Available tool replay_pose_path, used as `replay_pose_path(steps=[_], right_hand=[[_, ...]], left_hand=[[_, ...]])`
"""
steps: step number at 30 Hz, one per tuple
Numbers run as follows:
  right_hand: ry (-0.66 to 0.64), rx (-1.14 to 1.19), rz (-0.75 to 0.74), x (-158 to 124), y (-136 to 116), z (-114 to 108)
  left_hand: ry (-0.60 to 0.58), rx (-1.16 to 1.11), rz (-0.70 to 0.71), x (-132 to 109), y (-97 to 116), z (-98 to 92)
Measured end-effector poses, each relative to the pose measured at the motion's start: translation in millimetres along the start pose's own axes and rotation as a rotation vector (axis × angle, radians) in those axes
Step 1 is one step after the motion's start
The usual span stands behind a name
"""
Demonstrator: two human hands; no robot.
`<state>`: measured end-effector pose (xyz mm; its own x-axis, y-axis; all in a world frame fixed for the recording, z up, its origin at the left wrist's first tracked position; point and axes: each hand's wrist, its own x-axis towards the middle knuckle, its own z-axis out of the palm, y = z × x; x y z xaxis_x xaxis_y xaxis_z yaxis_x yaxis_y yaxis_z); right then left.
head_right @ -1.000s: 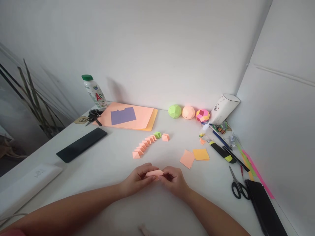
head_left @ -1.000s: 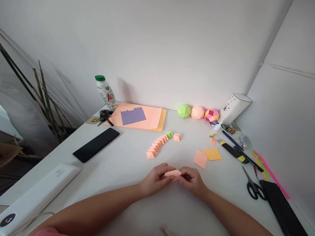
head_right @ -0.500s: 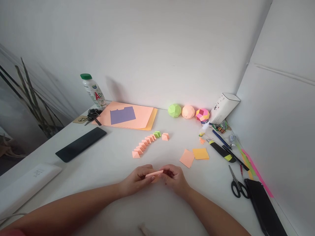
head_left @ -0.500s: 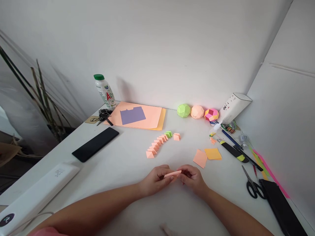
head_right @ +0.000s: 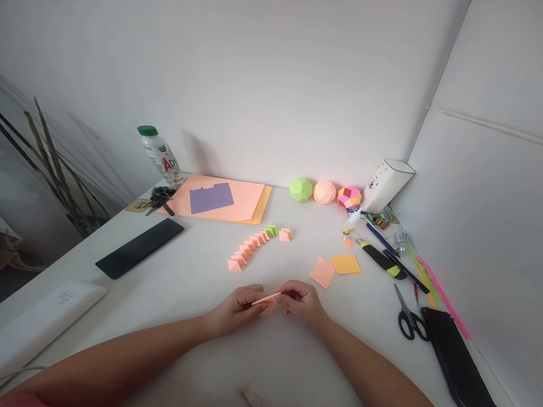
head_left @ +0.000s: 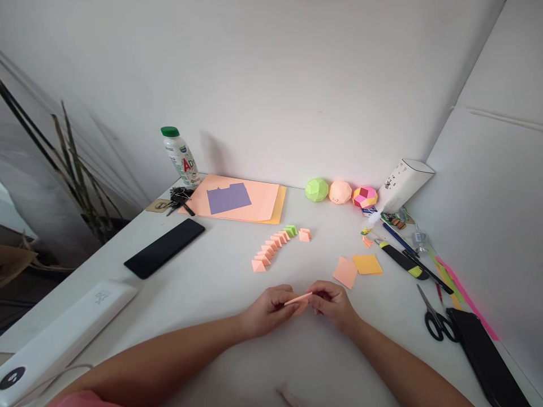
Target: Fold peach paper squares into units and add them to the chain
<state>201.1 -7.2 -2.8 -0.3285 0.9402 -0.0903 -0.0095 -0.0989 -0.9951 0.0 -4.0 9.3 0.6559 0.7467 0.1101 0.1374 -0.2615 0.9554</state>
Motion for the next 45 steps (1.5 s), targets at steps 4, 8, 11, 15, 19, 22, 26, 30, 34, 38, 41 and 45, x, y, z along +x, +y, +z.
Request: replay_pose_path(steps=[4, 8, 11, 15, 19, 22, 26, 30, 34, 38, 41, 45], right_hand=[[-0.009, -0.002, 0.024, 0.9, -3.9, 0.1], [-0.006, -0.019, 0.024, 0.8, -5.2, 0.7], [-0.018, -0.018, 0.01, 0.7, -5.4, 0.5], [-0.027, -0.018, -0.001, 0.9, -5.4, -0.2], [-0.028, -0.031, -0.008, 0.9, -5.8, 0.2], [-0.015, -0.045, -0.01, 0.5, -7.1, 1.7], [-0.005, -0.055, -0.016, -0.1, -7.8, 2.2], [-0.004, -0.063, -0.015, -0.7, -7.0, 1.5], [-0.004, -0.051, -0.015, 0.2, -7.9, 2.3], [-0.015, -0.037, -0.008, 1.2, -9.5, 2.2], [-0.019, -0.03, 0.006, 1.3, -9.7, 0.7], [-0.018, -0.029, 0.022, 0.7, -8.5, -1.0]], left_hand=[[0.01, 0.006, -0.004, -0.3, -1.0, 0.0], [0.006, 0.005, -0.018, -0.7, -1.0, -0.1], [0.008, 0.003, -0.031, -1.0, -1.3, 0.1], [0.01, -0.002, -0.032, -1.7, -1.8, 0.4], [0.004, -0.002, -0.027, -1.8, -1.5, 0.3], [-0.003, 0.013, -0.008, -1.3, -1.6, 0.2], [0.008, 0.016, -0.006, -0.9, -2.7, 0.6], [0.01, 0.008, 0.001, -0.9, -3.2, 0.7], [0.004, 0.007, 0.01, -0.7, -2.2, 0.2], [0.0, 0.01, -0.002, -0.8, -0.8, -0.1], [0.005, 0.004, -0.019, -0.9, 0.0, -0.2], [0.0, 0.0, -0.038, -0.9, 0.4, -0.2]])
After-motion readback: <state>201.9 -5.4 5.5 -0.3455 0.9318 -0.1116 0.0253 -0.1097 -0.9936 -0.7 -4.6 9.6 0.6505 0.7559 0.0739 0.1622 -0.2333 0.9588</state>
